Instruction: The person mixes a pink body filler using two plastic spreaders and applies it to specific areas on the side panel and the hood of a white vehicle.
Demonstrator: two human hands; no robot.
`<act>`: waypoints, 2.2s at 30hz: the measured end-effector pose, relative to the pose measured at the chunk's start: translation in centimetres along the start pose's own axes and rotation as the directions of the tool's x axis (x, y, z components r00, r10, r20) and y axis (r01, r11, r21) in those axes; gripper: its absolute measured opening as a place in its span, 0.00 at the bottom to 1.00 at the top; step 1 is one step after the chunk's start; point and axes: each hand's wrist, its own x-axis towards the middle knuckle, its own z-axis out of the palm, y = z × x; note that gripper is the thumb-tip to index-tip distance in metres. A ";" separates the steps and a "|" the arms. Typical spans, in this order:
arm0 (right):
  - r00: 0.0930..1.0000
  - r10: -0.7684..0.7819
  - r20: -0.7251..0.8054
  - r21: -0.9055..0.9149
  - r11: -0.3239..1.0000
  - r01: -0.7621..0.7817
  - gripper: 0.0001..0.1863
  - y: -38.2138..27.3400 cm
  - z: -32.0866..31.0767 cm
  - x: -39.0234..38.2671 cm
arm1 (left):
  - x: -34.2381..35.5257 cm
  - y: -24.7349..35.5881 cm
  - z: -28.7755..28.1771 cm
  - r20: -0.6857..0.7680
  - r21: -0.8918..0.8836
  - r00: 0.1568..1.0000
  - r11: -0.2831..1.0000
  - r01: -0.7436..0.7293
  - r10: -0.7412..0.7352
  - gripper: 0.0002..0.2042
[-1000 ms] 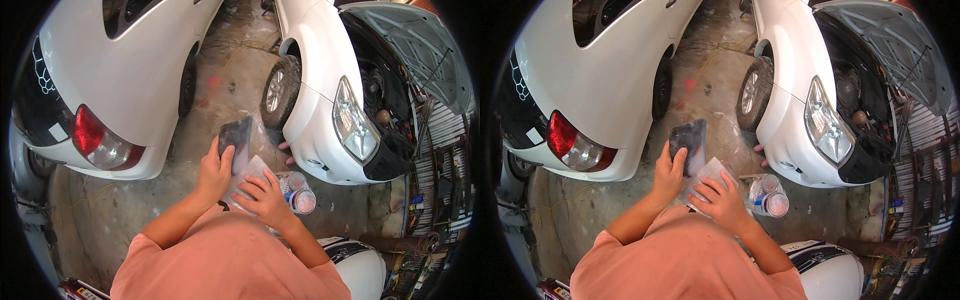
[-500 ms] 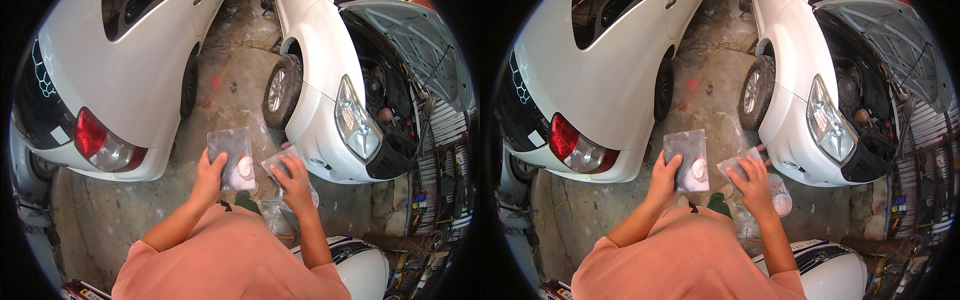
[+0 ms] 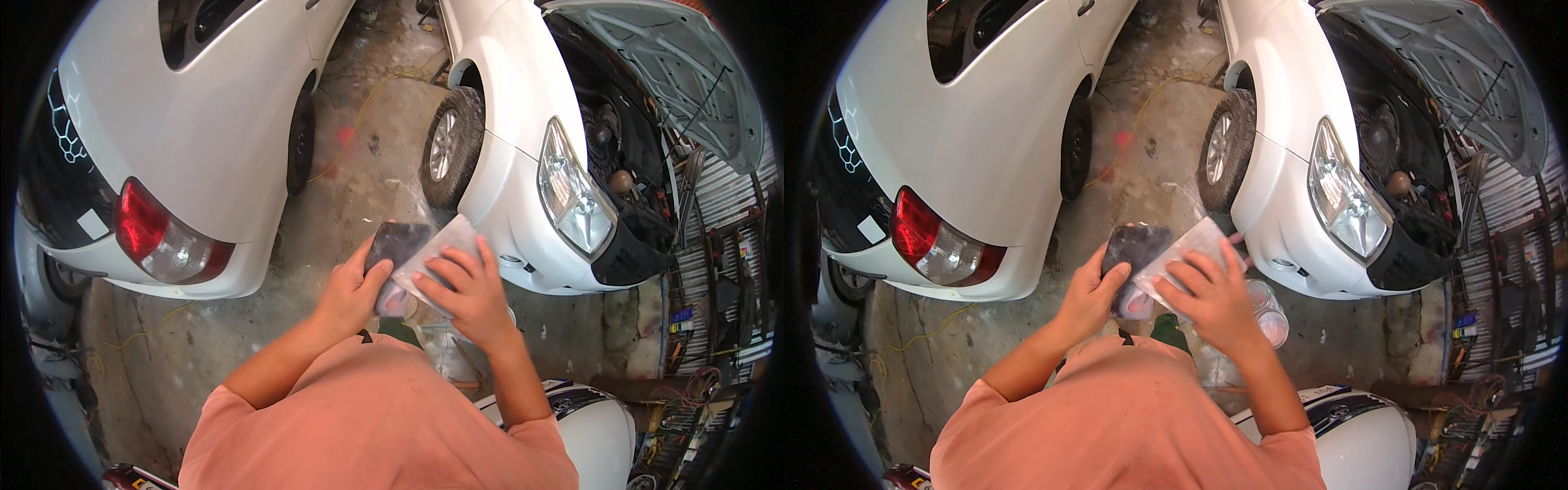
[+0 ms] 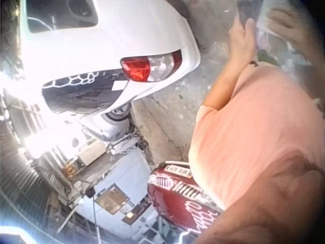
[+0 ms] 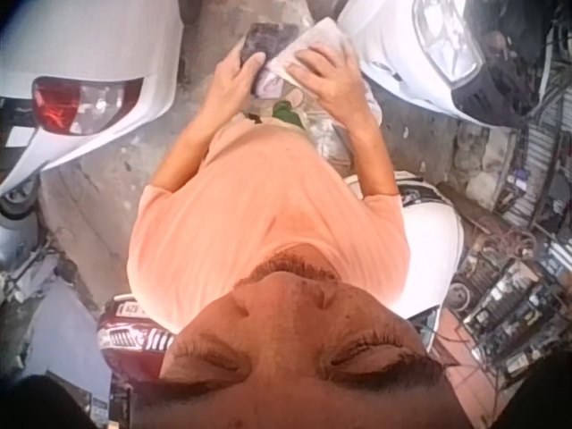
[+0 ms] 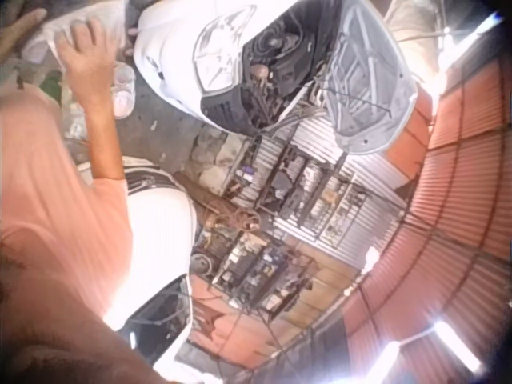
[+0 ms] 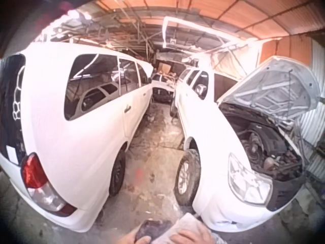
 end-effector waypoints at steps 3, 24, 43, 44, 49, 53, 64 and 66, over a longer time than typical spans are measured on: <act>0.999 -0.034 -0.013 0.174 0.984 0.036 0.25 -2.6 2.5 -0.2 | 1.1 0.3 0.0 -0.136 -0.006 0.991 1.000 0.017 -0.017 0.21; 0.994 0.004 -0.105 0.152 0.988 0.012 0.27 -1.0 2.3 -1.2 | 0.7 -0.2 -0.3 -0.144 -0.506 0.970 0.857 0.097 -0.194 0.17; 0.991 -0.134 0.004 0.186 0.974 0.131 0.18 -3.6 2.9 -2.1 | 1.1 1.9 0.4 -0.187 0.045 0.982 0.999 0.025 -0.016 0.21; 0.993 -0.101 0.053 0.212 0.973 0.087 0.19 -3.4 2.6 -2.3 | 1.1 1.9 0.4 -0.215 0.034 0.976 0.999 -0.032 0.038 0.20; 0.976 0.008 -0.217 0.352 0.933 0.071 0.28 -4.1 -0.2 -1.2 | 2.2 -0.6 0.4 -0.285 -0.254 0.957 0.959 -0.125 0.049 0.16; 0.984 0.083 -0.158 0.442 0.897 -0.004 0.35 -2.6 2.7 -1.5 | 0.6 0.7 1.5 -0.137 -0.705 0.925 0.691 0.161 -0.355 0.17; 0.996 -0.036 -0.076 0.030 0.999 0.038 0.24 0.6 0.8 -1.6 | 0.1 1.0 -0.2 -0.121 -0.536 0.981 0.842 0.065 -0.153 0.18; 0.989 -0.047 -0.138 0.013 0.999 0.049 0.22 0.4 -0.4 -0.8 | 0.0 0.6 0.0 -0.148 -0.466 0.982 0.884 0.038 -0.121 0.17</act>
